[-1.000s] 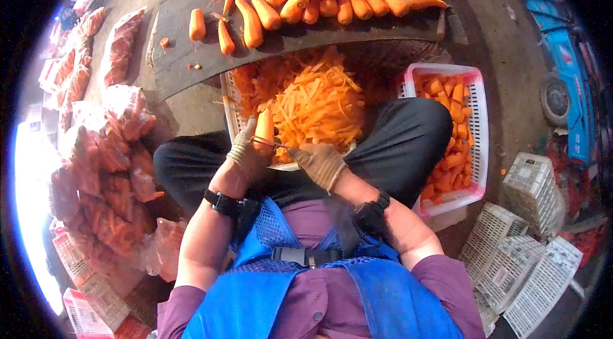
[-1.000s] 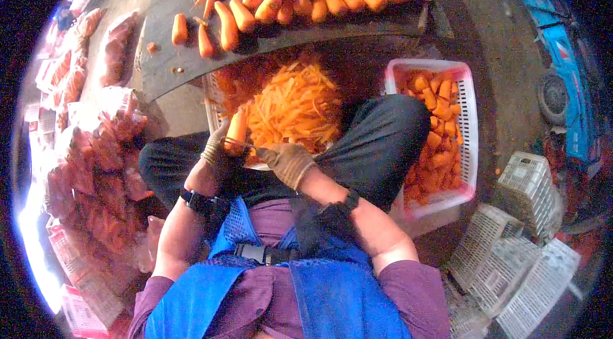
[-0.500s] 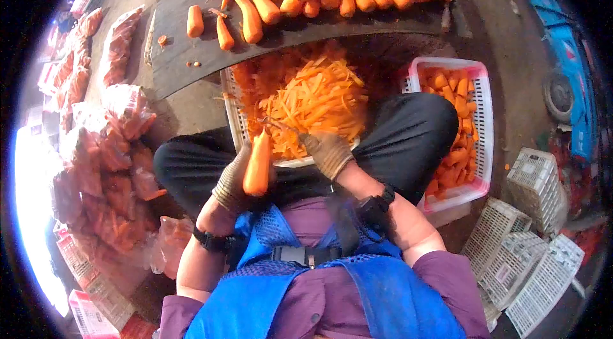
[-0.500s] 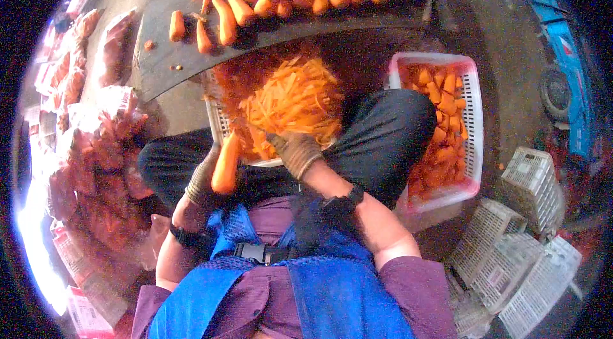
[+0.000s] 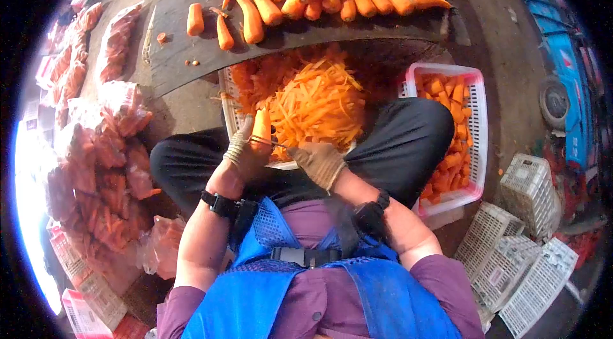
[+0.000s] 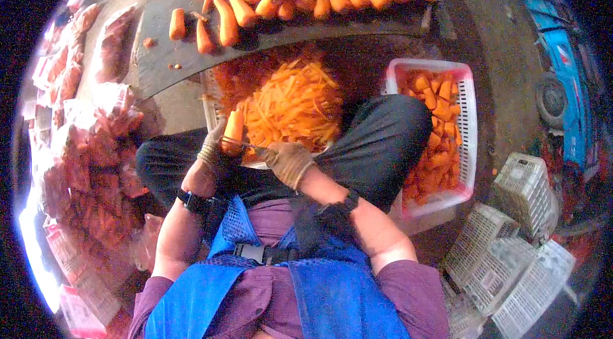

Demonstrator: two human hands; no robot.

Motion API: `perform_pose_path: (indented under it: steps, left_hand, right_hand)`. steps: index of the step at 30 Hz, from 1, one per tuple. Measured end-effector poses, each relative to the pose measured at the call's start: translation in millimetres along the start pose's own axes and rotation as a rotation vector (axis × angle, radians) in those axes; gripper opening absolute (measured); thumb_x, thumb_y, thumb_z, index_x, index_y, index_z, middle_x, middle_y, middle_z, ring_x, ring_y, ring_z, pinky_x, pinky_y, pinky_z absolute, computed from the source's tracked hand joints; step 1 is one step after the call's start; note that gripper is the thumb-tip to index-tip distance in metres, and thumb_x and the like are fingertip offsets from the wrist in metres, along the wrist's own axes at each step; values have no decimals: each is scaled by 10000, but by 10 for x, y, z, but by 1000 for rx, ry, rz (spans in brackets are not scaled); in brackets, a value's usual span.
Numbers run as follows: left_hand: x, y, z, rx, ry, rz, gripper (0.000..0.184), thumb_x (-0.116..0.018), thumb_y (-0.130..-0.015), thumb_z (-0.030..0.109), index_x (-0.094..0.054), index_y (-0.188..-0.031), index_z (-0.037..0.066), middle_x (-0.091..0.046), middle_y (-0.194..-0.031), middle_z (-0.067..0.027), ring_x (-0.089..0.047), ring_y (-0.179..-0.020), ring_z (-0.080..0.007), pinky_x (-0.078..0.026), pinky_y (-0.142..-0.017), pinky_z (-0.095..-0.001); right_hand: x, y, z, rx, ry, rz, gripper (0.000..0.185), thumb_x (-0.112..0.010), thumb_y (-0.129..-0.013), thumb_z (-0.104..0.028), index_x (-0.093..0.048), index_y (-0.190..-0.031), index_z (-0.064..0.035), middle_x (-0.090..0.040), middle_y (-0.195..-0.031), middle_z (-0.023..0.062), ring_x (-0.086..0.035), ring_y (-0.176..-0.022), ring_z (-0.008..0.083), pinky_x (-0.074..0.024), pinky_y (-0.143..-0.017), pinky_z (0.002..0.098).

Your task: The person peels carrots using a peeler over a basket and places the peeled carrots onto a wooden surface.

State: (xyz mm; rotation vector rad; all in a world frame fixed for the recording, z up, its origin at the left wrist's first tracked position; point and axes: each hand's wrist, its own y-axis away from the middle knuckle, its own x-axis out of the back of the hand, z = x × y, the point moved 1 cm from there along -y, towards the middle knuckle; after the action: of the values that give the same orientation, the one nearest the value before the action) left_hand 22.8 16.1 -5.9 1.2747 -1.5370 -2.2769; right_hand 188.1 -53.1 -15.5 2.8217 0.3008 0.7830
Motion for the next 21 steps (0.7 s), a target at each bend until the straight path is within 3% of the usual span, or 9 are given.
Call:
perform_pose_path:
  steps: [2,5,8,9,11,13,17,21]
  left_hand:
    - [-33,15,4,-7,-69,92,391,-559,-809,373,-516,-983,26,-576,-777,-77,-573,-644,-183,-506,-593,-284]
    - [141,-59,57,35,-178,-88,362,-517,-840,367,-538,-1017,52,-578,-897,-51,-558,-811,-160,-462,-736,-257]
    - [-22,393,-26,-47,-574,-108,361,-495,-848,393,-544,-969,56,-569,-831,-43,-553,-726,-139,-466,-635,-255]
    - [-83,511,-82,-30,-687,52,388,-463,-859,420,-541,-966,55,-565,-782,-37,-545,-639,-133,-450,-576,-238]
    - [-144,826,-169,-91,-844,11,426,-431,-861,457,-539,-952,56,-564,-746,-33,-540,-584,-130,-444,-533,-235]
    - [-127,883,-198,80,-528,90,435,-438,-854,467,-532,-975,60,-567,-743,-48,-545,-583,-136,-452,-544,-233]
    - [75,641,-62,-64,-412,13,438,-459,-852,442,-496,-1054,55,-567,-836,-54,-557,-668,-160,-473,-601,-251]
    - [97,433,46,16,-348,-108,389,-449,-864,411,-498,-1051,73,-562,-849,-38,-550,-748,-163,-467,-674,-287]
  right_hand:
    - [18,0,-17,-34,-8,-30,637,-306,-811,-615,-585,-684,-57,-560,-666,200,-550,-652,384,-421,-555,437]
    - [37,12,-35,-8,32,0,551,-395,-835,-521,-552,-674,-18,-514,-613,203,-503,-598,372,-388,-528,407]
    - [-56,-46,85,-34,94,32,564,-384,-832,-535,-559,-692,-18,-525,-624,204,-514,-606,372,-392,-534,407]
    - [-60,-65,143,-72,55,48,567,-380,-832,-536,-560,-692,-17,-528,-626,205,-518,-611,374,-395,-539,407]
    - [-51,-113,256,-140,-26,77,574,-372,-833,-537,-560,-691,-14,-534,-630,206,-526,-621,378,-400,-547,408]
    - [-90,-138,296,-155,-42,90,572,-374,-836,-528,-565,-691,-9,-535,-627,206,-530,-616,370,-401,-548,402]
    - [-50,-127,127,-58,51,115,555,-388,-841,-503,-562,-678,-2,-524,-597,195,-528,-572,333,-397,-540,391]
    - [19,-52,37,11,-67,87,539,-410,-843,-486,-538,-652,1,-496,-568,188,-497,-538,317,-388,-528,385]
